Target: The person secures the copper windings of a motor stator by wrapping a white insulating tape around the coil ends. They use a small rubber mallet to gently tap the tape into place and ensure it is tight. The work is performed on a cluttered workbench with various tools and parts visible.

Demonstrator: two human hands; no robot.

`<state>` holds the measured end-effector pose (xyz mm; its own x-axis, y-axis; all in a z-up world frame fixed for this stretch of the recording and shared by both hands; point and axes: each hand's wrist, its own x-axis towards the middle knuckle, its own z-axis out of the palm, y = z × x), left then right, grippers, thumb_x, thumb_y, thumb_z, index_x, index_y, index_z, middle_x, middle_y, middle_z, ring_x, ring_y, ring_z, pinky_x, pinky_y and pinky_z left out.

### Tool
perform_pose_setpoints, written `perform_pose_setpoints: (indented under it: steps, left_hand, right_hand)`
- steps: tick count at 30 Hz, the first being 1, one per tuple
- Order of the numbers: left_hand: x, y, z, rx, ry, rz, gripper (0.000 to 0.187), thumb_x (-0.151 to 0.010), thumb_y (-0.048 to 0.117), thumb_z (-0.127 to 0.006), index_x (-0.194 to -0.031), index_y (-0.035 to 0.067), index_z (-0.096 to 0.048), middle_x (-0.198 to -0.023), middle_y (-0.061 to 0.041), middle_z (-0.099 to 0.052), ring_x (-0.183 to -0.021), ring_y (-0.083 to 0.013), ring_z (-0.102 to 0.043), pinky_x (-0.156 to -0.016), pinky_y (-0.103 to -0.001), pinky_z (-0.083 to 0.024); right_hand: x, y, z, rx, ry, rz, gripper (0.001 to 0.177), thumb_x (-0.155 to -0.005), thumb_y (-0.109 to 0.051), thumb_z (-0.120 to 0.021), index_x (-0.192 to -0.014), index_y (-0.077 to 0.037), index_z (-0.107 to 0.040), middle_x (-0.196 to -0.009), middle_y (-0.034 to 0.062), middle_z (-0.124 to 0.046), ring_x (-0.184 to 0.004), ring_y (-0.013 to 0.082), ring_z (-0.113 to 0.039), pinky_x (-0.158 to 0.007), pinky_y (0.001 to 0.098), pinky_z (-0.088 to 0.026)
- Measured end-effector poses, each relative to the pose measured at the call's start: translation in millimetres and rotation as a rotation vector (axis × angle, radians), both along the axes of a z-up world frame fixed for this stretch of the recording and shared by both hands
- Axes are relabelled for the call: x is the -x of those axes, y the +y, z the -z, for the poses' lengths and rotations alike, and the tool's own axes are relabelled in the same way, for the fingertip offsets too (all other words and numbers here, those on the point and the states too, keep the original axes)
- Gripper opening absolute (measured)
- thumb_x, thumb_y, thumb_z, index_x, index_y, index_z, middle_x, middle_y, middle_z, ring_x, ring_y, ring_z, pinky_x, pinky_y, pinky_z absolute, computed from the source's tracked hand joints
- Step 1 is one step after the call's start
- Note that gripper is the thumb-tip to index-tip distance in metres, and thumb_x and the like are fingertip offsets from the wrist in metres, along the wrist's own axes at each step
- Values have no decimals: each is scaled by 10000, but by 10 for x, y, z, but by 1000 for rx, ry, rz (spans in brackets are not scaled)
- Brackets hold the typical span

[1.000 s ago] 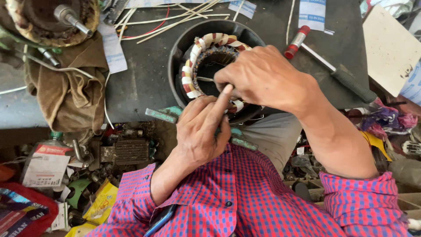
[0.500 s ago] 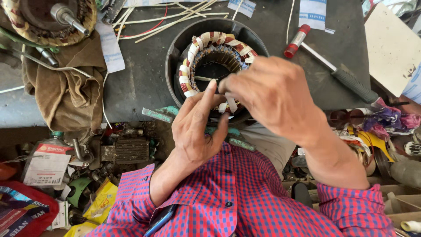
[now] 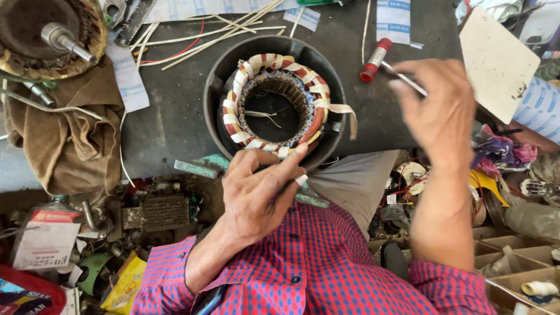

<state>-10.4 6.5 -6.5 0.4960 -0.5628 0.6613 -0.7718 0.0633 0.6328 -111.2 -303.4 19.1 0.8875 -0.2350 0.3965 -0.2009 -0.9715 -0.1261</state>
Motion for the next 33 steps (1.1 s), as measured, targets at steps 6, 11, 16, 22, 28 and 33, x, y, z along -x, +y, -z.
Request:
perform_pose_setpoints:
  steps: [6, 11, 16, 22, 28, 33]
  left_hand:
    - [-34, 13, 86, 50, 3, 46, 470, -884, -44, -839, -1313, -24, -650, -851, -15, -690, -671, -166, -592, -648, -338, -453]
    - [-84, 18, 142, 77, -28, 101, 396, -904, -19, -828, -1254, -26, -644, -957, -77, -737, -698, -175, -625, -646, -322, -471]
    - [-164, 59, 180, 84, -41, 188, 421, -894, 28, -782, -1280, -9, -620, -1067, -123, -760, -720, -160, -642, -660, -313, -494]
    - [-279, 90, 258, 121, -43, 315, 593, -906, 25, -752, -1426, 82, -475, -1094, -140, -739, -741, -139, -639, -662, -280, -486]
    - [-184, 12, 341, 173, -60, 247, 640, -902, -59, -782, -1434, 194, -532, -1083, -92, -741, -713, -110, -614, -671, -267, -515]
    - [-292, 67, 144, 48, 0, 301, 438, -915, 23, -802, -1295, 173, -643, -1107, -87, -713, -771, -120, -623, -727, -267, -538]
  right_hand:
    - [508, -614, 410, 317, 293, 187, 431, -875, -122, -759, -1298, -102, -679, -1168, 116, -671, -993, 343, -662, -865, 439, -531]
    - [771, -603, 510, 146, 378, 211, 406, -984, -138, -708, -1377, -64, -633, -1103, 156, -612, -1016, 367, -645, -873, 451, -526]
    - [863, -224, 247, -461, 392, 398, 459, -1034, -155, -542, -1477, -41, -580, -975, 141, -627, -825, 259, -628, -740, 410, -518]
    - [1197, 186, -368, -1109, 460, 5, 668, -1034, -266, -491, -1633, 24, -427, -1035, 96, -664, -753, 148, -632, -668, 335, -594]
    - [1576, -90, -249, -1008, 850, -100, 651, -1032, -378, -480, -1600, -67, -418, -1007, 5, -678, -733, 97, -680, -678, 284, -612]
    - [1748, -254, -228, -1580, 617, 32, 717, -1071, -302, -477, -1710, -80, -239, -1039, 172, -612, -657, 234, -676, -579, 381, -605]
